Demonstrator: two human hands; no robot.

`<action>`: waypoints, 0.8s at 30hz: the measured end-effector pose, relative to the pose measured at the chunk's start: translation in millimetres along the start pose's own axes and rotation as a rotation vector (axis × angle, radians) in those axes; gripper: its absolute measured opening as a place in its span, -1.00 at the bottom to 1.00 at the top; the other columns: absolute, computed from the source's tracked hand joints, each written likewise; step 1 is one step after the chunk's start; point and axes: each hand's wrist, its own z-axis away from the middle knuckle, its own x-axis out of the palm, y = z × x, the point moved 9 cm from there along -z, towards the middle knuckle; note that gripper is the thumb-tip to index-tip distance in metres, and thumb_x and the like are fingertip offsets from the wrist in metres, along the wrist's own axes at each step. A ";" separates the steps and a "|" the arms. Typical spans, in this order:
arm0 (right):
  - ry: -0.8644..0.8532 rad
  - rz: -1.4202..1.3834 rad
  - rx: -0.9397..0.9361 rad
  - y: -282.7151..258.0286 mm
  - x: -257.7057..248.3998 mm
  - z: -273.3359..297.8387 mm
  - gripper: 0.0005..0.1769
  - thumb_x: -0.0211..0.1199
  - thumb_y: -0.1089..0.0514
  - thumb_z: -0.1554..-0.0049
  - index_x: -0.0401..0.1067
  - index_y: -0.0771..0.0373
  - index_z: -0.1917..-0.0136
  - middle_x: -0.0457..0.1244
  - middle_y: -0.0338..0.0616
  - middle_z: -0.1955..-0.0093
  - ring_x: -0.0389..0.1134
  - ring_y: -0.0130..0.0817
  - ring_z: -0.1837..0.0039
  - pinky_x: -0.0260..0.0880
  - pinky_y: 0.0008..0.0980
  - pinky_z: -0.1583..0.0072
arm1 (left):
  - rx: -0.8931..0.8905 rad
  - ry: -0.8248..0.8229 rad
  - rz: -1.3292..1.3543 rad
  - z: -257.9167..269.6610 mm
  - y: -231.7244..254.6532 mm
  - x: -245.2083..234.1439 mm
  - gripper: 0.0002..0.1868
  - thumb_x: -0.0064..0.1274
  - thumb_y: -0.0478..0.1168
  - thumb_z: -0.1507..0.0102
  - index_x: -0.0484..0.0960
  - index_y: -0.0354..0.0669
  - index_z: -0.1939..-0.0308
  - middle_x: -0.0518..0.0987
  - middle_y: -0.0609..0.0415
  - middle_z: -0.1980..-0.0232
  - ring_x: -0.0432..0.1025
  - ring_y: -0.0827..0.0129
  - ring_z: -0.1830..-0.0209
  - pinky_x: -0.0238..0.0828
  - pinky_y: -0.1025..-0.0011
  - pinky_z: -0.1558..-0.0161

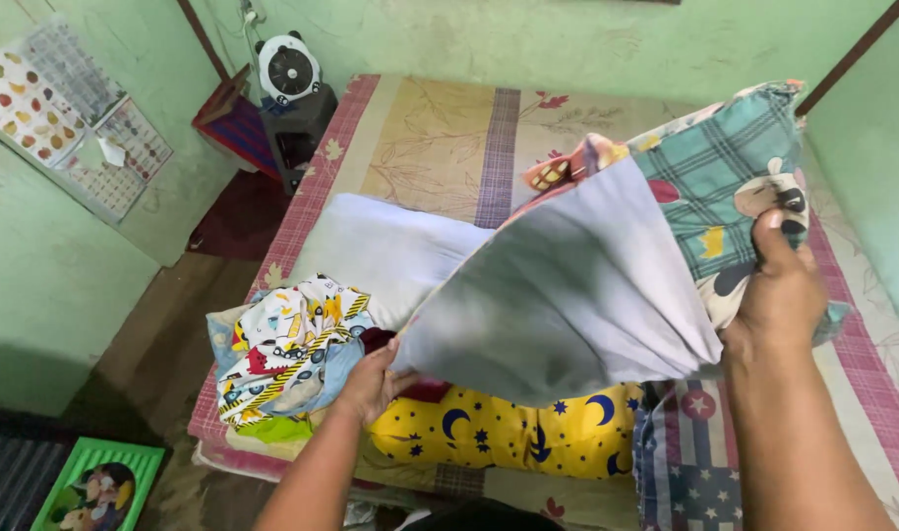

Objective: The recorder is shown putting various pillowcases onto pillows on a bed.

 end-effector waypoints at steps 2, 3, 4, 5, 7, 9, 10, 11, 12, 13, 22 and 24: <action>0.049 -0.042 0.032 2.1 -1.5 -1.2 -0.72 0.24 0.14 -0.31 0.38 0.34 -0.22 0.39 -0.08 -0.13 0.48 -0.21 -0.15 0.53 -0.21 -0.23 | 0.323 0.093 0.148 -34.0 18.9 -34.9 -0.34 -0.08 0.16 -0.40 0.45 -0.30 -0.36 0.55 -0.10 -0.16 0.48 0.12 0.04 0.42 0.08 -0.06; 0.044 -0.040 0.034 9.6 -9.8 -4.9 -0.72 0.24 0.14 -0.31 0.38 0.34 -0.22 0.39 -0.08 -0.13 0.48 -0.21 -0.15 0.53 -0.21 -0.23 | 0.325 0.096 0.153 -32.7 28.3 -33.6 -0.34 -0.08 0.16 -0.40 0.45 -0.30 -0.36 0.55 -0.10 -0.16 0.48 0.12 0.04 0.42 0.08 -0.06; 0.032 0.036 0.014 14.6 -16.8 -10.0 -0.75 0.25 0.14 -0.33 0.40 0.33 -0.20 0.39 -0.12 -0.09 0.46 -0.28 -0.10 0.51 -0.27 -0.18 | 0.510 0.330 0.033 -22.0 54.9 -49.6 -0.37 -0.14 0.19 -0.42 0.51 -0.29 -0.29 0.58 -0.04 -0.12 0.45 0.22 0.02 0.36 0.21 -0.07; 0.021 0.112 -0.006 19.3 -23.8 -15.3 -0.77 0.25 0.13 -0.36 0.43 0.33 -0.18 0.38 -0.16 -0.06 0.44 -0.34 -0.05 0.48 -0.32 -0.12 | 0.693 0.565 -0.091 -4.6 80.6 -60.3 -0.37 -0.20 0.21 -0.44 0.57 -0.28 -0.23 0.61 0.01 -0.08 0.43 0.33 -0.01 0.31 0.33 -0.09; 0.048 0.320 -0.034 33.0 -45.3 -24.0 -0.75 0.27 0.09 -0.40 0.42 0.35 -0.13 0.32 -0.20 0.04 0.33 -0.40 0.07 0.34 -0.35 0.01 | 0.666 0.675 -0.082 30.4 119.7 -68.0 -0.34 -0.23 0.24 -0.44 0.60 -0.35 -0.09 0.60 -0.06 0.05 0.42 0.26 0.11 0.36 0.25 0.01; 0.076 0.527 -0.063 32.5 -49.0 -23.3 -0.70 0.29 0.06 -0.44 0.41 0.37 -0.08 0.25 -0.24 0.13 0.22 -0.46 0.18 0.20 -0.36 0.14 | 0.639 0.784 -0.073 62.0 150.3 -82.2 -0.28 -0.26 0.27 -0.44 0.63 -0.41 0.05 0.60 -0.13 0.17 0.42 0.20 0.23 0.41 0.16 0.12; 0.133 0.651 -0.012 29.9 -47.3 -18.7 -0.67 0.29 0.01 -0.41 0.41 0.35 -0.01 0.19 -0.26 0.23 0.13 -0.46 0.30 0.07 -0.33 0.26 | 0.695 0.915 -0.328 84.0 173.4 -86.9 -0.23 -0.29 0.27 -0.47 0.60 -0.48 0.19 0.58 -0.25 0.26 0.42 0.06 0.27 0.37 0.10 0.10; 0.190 0.773 0.042 26.7 -45.7 -13.8 -0.63 0.28 -0.05 -0.39 0.41 0.32 0.05 0.13 -0.28 0.34 0.03 -0.46 0.42 -0.06 -0.29 0.39 | 0.743 1.039 -0.588 105.1 196.1 -87.6 -0.15 -0.32 0.28 -0.51 0.58 -0.55 0.33 0.56 -0.37 0.36 0.42 -0.08 0.31 0.32 0.05 0.08; 0.183 0.769 0.039 23.7 -47.0 -15.9 -0.63 0.28 -0.05 -0.39 0.41 0.32 0.05 0.13 -0.28 0.34 0.03 -0.46 0.42 -0.06 -0.29 0.39 | 0.748 1.045 -0.584 116.5 201.6 -108.0 -0.15 -0.32 0.28 -0.51 0.58 -0.55 0.33 0.56 -0.37 0.36 0.42 -0.08 0.31 0.32 0.05 0.08; 0.233 0.744 0.089 23.5 -54.4 -16.9 -0.66 0.27 -0.08 -0.35 0.44 0.25 0.05 0.14 -0.31 0.36 0.03 -0.48 0.46 -0.09 -0.29 0.43 | 0.778 1.104 -0.656 132.4 210.1 -126.3 -0.21 -0.29 0.24 -0.50 0.61 -0.49 0.34 0.57 -0.38 0.34 0.43 -0.15 0.30 0.32 0.01 0.10; 0.359 0.647 0.142 33.7 -120.5 -68.6 -0.63 0.33 -0.14 -0.32 0.41 0.18 -0.12 0.23 -0.28 0.26 0.07 -0.42 0.48 -0.14 -0.25 0.49 | 0.713 1.368 -0.865 204.3 236.6 -223.9 -0.25 -0.22 0.18 -0.51 0.64 -0.50 0.34 0.56 -0.52 0.28 0.48 -0.38 0.19 0.32 -0.12 0.02; 0.375 0.676 0.138 39.1 -143.6 -90.5 -0.58 0.35 -0.18 -0.34 0.42 0.21 -0.15 0.24 -0.22 0.22 0.06 -0.36 0.46 -0.14 -0.22 0.48 | 0.707 1.411 -0.940 212.9 245.1 -243.7 -0.24 -0.21 0.18 -0.53 0.65 -0.53 0.35 0.55 -0.56 0.27 0.46 -0.42 0.18 0.31 -0.14 0.01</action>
